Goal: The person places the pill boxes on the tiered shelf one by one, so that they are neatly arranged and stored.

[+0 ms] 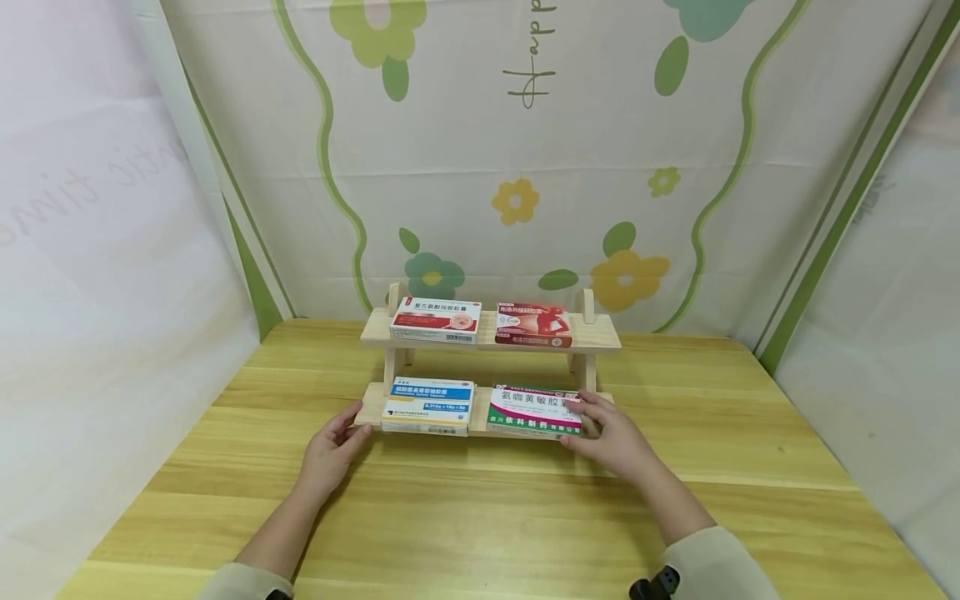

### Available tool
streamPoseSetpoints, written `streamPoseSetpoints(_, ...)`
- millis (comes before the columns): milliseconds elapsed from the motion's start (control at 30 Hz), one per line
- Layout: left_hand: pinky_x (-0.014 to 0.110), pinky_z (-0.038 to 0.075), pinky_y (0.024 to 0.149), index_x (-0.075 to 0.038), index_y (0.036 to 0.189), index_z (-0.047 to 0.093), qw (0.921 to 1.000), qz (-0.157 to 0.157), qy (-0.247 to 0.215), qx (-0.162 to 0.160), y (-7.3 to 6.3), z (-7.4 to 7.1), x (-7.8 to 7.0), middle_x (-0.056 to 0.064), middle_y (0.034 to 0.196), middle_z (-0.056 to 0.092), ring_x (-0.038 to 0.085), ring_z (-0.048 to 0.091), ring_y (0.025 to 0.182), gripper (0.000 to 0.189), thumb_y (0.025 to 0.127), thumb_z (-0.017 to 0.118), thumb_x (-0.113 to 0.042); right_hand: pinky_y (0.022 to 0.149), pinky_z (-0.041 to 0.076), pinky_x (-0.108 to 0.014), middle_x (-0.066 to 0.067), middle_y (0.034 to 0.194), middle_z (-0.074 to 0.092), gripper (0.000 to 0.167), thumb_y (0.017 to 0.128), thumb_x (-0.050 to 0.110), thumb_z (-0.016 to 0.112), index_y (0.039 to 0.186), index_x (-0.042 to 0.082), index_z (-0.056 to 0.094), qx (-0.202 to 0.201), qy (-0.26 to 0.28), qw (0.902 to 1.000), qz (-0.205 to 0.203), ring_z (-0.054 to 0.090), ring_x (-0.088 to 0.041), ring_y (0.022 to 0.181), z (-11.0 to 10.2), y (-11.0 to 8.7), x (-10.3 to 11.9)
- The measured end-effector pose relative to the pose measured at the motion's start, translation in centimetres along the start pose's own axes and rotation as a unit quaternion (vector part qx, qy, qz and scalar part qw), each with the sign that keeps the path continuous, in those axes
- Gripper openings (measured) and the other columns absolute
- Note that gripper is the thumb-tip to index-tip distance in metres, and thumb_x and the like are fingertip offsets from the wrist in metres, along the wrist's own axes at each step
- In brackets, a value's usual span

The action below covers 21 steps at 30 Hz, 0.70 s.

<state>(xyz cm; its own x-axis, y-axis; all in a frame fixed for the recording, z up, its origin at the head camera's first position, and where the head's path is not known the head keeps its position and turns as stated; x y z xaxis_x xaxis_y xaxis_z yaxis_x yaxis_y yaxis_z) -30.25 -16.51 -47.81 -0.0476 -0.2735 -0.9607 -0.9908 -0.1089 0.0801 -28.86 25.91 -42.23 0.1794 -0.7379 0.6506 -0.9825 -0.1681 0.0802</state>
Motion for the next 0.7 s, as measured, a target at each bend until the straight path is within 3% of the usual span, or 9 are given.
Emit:
streamPoseSetpoints(333,0.007,0.046,0.080,-0.005,0.144,0.048,0.9999,0.006,-0.011,0.006,0.16,0.13,0.22,0.019,0.145,0.051,0.026,0.058,0.114,0.052,0.096,0.064,-0.017,0.104,0.031,-0.072,-0.018,0.151,0.041,0.063,0.084,0.039,0.076,0.137,0.010,0.058,-0.010,-0.014,0.9998,-0.014,0.033,-0.050,0.138,0.06,0.15,-0.08)
streamPoseSetpoints(567,0.010,0.048,0.080,-0.005,0.142,0.051,0.9999,0.011,-0.003,-0.003,0.17,0.02,0.15,0.017,0.143,0.053,0.020,0.060,0.107,0.051,0.095,0.066,-0.017,0.104,0.030,-0.071,-0.020,0.151,0.042,0.062,0.086,0.038,0.075,0.136,0.007,0.057,-0.021,-0.019,0.9993,-0.025,0.032,-0.050,0.138,-0.02,0.11,0.27)
streamPoseSetpoints(700,0.010,0.047,0.080,-0.003,0.142,0.050,0.9999,0.014,-0.002,-0.002,0.10,0.03,0.13,0.019,0.143,0.053,0.023,0.060,0.108,0.051,0.095,0.066,-0.016,0.105,0.030,-0.070,-0.020,0.152,0.041,0.062,0.087,0.036,0.075,0.137,0.006,0.056,-0.023,-0.017,0.9992,-0.028,0.031,-0.050,0.139,-0.02,0.06,0.40)
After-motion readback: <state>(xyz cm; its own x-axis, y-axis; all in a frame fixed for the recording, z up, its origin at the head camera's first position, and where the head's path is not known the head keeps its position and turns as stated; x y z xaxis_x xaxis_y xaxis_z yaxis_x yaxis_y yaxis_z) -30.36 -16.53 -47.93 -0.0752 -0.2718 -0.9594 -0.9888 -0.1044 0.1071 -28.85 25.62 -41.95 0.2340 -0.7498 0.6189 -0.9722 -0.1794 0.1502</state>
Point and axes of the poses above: each hand's wrist, its own y-axis towards the middle knuckle, its own z-axis out of the palm, x = y × z, the point moved 8 cm from there along y, towards the middle knuckle
